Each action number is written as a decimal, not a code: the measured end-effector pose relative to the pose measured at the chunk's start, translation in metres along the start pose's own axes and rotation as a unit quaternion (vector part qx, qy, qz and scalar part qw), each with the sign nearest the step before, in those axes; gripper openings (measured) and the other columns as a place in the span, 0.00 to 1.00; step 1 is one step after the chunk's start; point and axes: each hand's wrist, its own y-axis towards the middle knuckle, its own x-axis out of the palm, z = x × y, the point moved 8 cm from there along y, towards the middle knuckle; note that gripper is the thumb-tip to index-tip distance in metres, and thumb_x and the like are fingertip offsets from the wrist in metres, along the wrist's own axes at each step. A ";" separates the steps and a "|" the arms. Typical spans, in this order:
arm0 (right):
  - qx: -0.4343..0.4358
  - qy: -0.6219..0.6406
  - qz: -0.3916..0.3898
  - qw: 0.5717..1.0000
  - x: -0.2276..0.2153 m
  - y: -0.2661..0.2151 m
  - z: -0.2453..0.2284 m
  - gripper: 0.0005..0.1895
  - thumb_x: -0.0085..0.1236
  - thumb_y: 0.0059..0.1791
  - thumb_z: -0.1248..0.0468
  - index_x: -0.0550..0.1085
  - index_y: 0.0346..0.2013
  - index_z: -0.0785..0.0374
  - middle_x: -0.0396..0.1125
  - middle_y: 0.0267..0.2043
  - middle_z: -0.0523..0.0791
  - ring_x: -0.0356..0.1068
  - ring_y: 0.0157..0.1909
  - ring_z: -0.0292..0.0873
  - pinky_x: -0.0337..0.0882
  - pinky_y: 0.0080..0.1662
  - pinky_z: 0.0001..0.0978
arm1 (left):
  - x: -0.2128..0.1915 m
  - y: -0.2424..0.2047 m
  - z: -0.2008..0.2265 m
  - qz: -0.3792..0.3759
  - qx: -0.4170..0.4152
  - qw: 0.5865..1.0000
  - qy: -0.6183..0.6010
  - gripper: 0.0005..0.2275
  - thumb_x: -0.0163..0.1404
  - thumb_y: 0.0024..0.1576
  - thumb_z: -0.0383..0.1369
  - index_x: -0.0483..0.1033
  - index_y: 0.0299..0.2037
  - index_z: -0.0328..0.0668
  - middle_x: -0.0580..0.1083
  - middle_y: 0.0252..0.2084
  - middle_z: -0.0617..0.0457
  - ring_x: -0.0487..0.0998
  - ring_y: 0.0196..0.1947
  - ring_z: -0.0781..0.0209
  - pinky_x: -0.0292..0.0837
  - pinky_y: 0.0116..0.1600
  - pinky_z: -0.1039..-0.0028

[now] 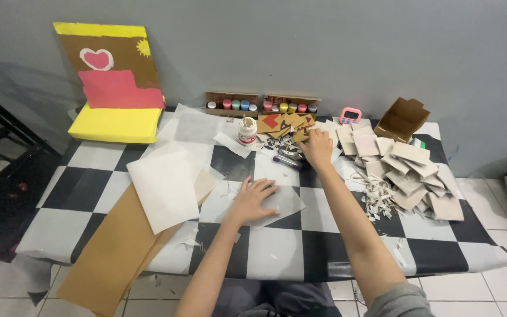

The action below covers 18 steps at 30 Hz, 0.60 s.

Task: Cutting and folding small cardboard pieces to prepare components for a craft project.

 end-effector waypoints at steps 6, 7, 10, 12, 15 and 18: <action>0.117 -0.003 -0.050 0.992 0.013 0.016 0.020 0.33 0.63 0.41 0.36 0.77 0.42 0.62 0.64 0.49 0.47 0.59 0.56 0.53 0.62 0.52 0.47 | -0.007 -0.004 -0.009 0.068 -0.047 0.997 -0.009 0.34 0.52 0.45 0.68 0.67 0.48 0.49 0.68 0.56 0.55 0.61 0.67 0.56 0.42 0.74 0.44; 0.117 -0.003 -0.046 0.992 0.001 0.015 0.010 0.33 0.63 0.41 0.36 0.77 0.42 0.62 0.64 0.49 0.47 0.59 0.56 0.53 0.62 0.52 0.47 | -0.005 -0.003 -0.011 0.071 -0.045 0.996 -0.007 0.34 0.52 0.45 0.68 0.67 0.48 0.49 0.68 0.56 0.55 0.61 0.67 0.56 0.42 0.74 0.44; 0.167 0.008 -0.099 0.981 -0.002 0.013 0.002 0.30 0.62 0.45 0.41 0.77 0.48 0.64 0.63 0.54 0.48 0.58 0.60 0.52 0.60 0.55 0.44 | -0.002 0.000 -0.014 0.080 -0.039 0.995 -0.033 0.26 0.59 0.43 0.62 0.73 0.36 0.51 0.70 0.54 0.58 0.62 0.66 0.56 0.45 0.71 0.41; 0.202 0.025 -0.093 0.975 0.022 0.016 0.014 0.24 0.66 0.43 0.46 0.78 0.44 0.61 0.63 0.52 0.46 0.57 0.58 0.52 0.59 0.54 0.47 | -0.004 -0.003 -0.009 0.085 -0.014 0.995 -0.045 0.18 0.63 0.45 0.54 0.76 0.28 0.52 0.73 0.49 0.61 0.67 0.62 0.58 0.46 0.68 0.41; 0.278 0.103 -0.065 0.953 0.062 0.020 0.039 0.16 0.63 0.42 0.49 0.79 0.35 0.56 0.64 0.47 0.45 0.57 0.56 0.53 0.58 0.54 0.49 | 0.013 0.006 -0.025 0.083 -0.015 0.995 -0.059 0.16 0.65 0.44 0.51 0.76 0.28 0.54 0.75 0.46 0.62 0.70 0.60 0.59 0.49 0.68 0.42; 0.333 0.209 -0.027 0.919 0.113 0.027 0.083 0.10 0.59 0.41 0.48 0.78 0.31 0.45 0.68 0.34 0.37 0.62 0.52 0.48 0.60 0.52 0.45 | 0.023 0.010 -0.057 0.111 -0.030 0.959 -0.261 0.12 0.67 0.45 0.35 0.76 0.33 0.52 0.79 0.31 0.58 0.82 0.41 0.55 0.74 0.48 0.63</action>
